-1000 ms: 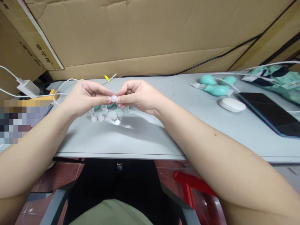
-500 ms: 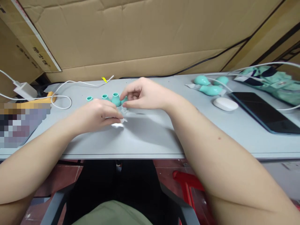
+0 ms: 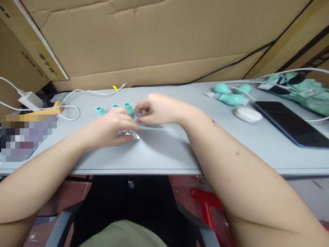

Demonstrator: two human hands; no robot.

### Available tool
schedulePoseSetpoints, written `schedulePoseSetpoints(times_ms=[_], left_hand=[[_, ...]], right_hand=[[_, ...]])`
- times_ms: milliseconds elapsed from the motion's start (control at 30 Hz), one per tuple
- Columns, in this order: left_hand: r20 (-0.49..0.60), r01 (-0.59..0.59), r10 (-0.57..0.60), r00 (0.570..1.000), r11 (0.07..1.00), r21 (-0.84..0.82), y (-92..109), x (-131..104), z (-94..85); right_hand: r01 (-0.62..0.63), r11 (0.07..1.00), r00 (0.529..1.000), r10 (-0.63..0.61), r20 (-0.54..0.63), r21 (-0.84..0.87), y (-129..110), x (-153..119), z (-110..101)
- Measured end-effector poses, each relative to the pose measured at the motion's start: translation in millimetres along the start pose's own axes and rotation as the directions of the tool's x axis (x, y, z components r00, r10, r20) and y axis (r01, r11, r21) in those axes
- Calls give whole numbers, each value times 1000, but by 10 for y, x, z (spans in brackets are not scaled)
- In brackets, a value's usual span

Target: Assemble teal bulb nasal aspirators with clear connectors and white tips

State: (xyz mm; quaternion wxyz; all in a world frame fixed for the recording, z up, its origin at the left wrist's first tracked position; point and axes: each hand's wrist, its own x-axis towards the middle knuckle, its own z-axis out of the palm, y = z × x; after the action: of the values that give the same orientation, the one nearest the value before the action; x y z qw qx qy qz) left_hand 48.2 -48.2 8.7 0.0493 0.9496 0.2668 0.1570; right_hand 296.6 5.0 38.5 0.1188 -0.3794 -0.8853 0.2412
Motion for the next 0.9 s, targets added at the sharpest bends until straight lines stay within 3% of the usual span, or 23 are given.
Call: schedulePoseSetpoints(times_ms=[67, 133, 233, 367, 467, 600, 733, 833, 900], left_hand=[[-189, -64, 46, 981, 994, -92, -70, -20, -28], [-395, -95, 29, 918, 985, -148, -148, -31, -60], [-530, -38, -99, 842, 970, -242, -239, -34, -84], [-442, 43, -250, 861, 903, -427, -243, -20, -71], [-351, 88, -351, 868, 804, -588, -174, -7, -74], [-195, 154, -468, 862, 608, -779, -129, -2, -126], [-54, 204, -500, 865, 447, -871, -188, -13, -156], [-31, 221, -562, 827, 374, -901, -232, -29, -144], [-57, 217, -607, 793, 368, -904, -244, -38, -137]], right_hand=[[25, 982, 999, -19, -36, 186, 8, -27, -51], [57, 919, 996, -28, -81, 390, 7, -42, -74], [135, 779, 986, -48, -157, 612, 5, -9, -16], [230, 649, 972, -114, -207, 726, 29, 106, 161], [280, 647, 956, -123, -266, 709, 58, 162, 254], [316, 697, 939, -134, -315, 644, 81, 170, 289], [307, 771, 940, -154, -304, 559, 64, 109, 239], [216, 879, 958, -107, -265, 425, 28, 21, 133], [115, 958, 985, -75, -158, 261, 6, -29, 57]])
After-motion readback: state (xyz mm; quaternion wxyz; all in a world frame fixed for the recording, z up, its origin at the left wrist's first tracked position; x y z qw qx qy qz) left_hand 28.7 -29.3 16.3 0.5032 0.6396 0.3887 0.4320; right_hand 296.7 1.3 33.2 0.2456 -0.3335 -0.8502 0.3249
